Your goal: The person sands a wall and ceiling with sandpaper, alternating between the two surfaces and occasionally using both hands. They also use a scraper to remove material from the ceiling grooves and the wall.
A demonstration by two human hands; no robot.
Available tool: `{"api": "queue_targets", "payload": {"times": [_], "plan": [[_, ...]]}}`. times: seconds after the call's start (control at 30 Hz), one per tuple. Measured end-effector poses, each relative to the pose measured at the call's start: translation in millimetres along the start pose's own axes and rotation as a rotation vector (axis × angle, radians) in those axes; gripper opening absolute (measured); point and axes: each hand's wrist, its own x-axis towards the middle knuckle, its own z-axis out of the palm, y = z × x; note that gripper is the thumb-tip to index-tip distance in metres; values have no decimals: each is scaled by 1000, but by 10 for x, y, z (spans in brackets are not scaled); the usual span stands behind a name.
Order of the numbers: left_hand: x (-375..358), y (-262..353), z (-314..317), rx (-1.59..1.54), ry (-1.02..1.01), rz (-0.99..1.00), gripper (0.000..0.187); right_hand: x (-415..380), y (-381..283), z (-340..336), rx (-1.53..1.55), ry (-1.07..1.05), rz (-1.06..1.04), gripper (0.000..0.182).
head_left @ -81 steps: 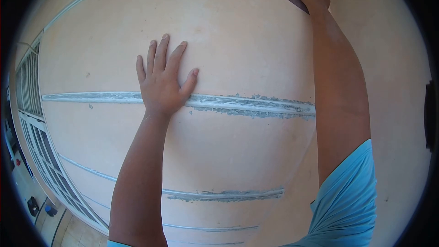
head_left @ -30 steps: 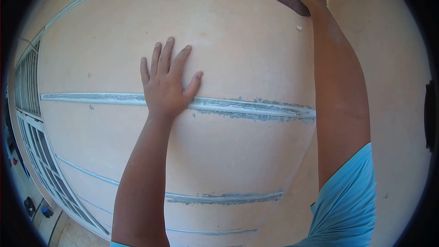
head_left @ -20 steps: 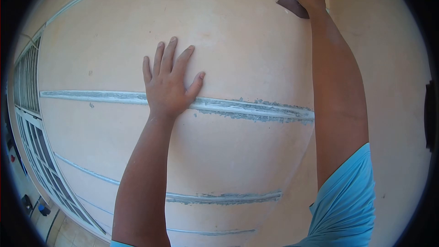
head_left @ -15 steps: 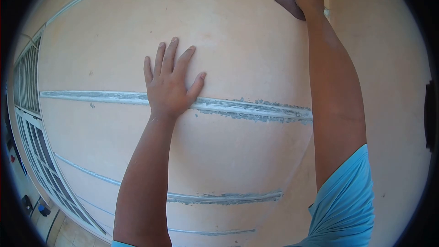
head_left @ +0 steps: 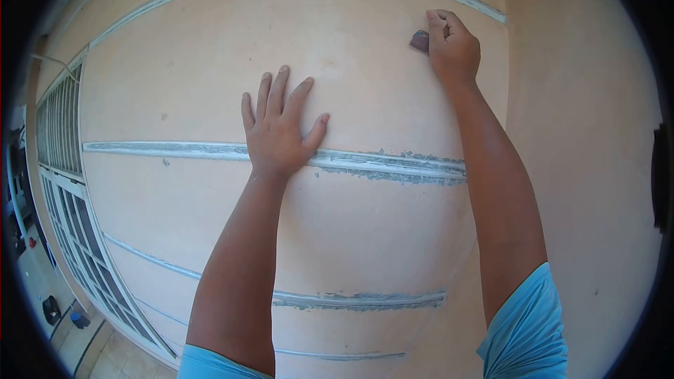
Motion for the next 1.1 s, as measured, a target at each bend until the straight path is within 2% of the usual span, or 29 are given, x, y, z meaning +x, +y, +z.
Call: {"api": "queue_targets", "payload": {"times": [0.07, 0.13, 0.4, 0.53, 0.6, 0.9, 1.1], "plan": [[2, 20, 0, -11, 4, 7, 58, -309, 108, 113, 4, 167, -253, 30], [-10, 18, 10, -14, 10, -2, 58, -545, 161, 152, -157, 151, -499, 33], [-25, 6, 57, 52, 31, 15, 56, -1336, 120, 36, -249, 2, -531, 48], [-53, 14, 48, 47, 44, 12, 56, -1443, 122, 1, -262, -23, -553, 47], [-44, 19, 62, 69, 63, 23, 55, -1441, 129, 22, -248, 24, -566, 39], [-53, 32, 78, 108, 68, 29, 54, -1443, 139, 9, -239, -28, -521, 39], [-61, 32, 67, 84, 78, 33, 53, -1441, 162, 51, -200, 45, -543, 39]]}}
